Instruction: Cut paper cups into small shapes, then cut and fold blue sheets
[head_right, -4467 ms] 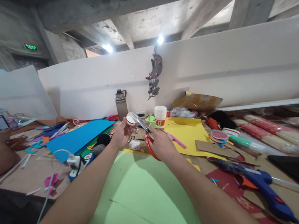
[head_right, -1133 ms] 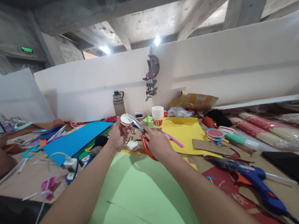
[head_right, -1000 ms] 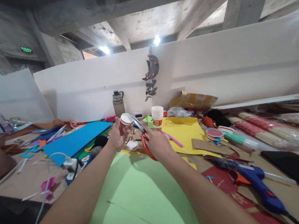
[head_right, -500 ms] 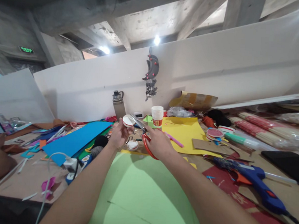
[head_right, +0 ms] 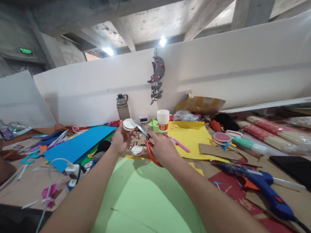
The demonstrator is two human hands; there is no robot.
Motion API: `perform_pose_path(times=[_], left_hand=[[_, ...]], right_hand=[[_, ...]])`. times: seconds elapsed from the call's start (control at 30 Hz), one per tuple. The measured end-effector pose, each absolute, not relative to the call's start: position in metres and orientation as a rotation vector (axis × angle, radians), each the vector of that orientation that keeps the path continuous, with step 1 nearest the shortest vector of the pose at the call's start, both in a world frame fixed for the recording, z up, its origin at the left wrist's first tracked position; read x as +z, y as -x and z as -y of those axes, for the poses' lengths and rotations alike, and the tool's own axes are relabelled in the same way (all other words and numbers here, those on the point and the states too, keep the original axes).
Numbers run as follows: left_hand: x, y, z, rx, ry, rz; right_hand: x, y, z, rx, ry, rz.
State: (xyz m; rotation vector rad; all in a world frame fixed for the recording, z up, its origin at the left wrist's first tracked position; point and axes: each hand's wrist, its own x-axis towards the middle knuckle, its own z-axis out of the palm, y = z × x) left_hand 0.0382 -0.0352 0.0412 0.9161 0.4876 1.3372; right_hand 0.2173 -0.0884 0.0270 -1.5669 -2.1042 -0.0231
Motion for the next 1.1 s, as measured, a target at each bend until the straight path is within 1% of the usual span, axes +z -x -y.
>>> perform_pose_path(times=[0.17,0.37,0.57,0.7,0.8,0.93,1.1], left_hand=[[0.039,-0.035,0.032,1.311,-0.913,-0.503],[0.034,-0.033,0.028,1.245,-0.759,-0.588],[0.025,-0.033,0.026,1.321,-0.8,-0.553],[0.023,-0.032,0.027,1.319,-0.915,-0.472],[0.024,-0.033,0.026,1.339,-0.89,-0.46],[0.027,-0.037,0.027,1.334,-0.788,-0.517],[0.031,-0.043,0.032,1.286,-0.772,-0.554]], right_hand=[[0.028,-0.216,0.089,0.016,1.575,2.081],[0.02,-0.224,0.075,0.227,1.701,1.923],[0.006,-0.237,0.063,0.174,1.897,1.903],[0.006,-0.239,0.059,0.254,1.769,1.848],[0.011,-0.233,0.061,0.303,1.608,1.847],[0.015,-0.224,0.071,0.226,1.469,1.946],[0.019,-0.223,0.081,0.134,1.534,2.022]])
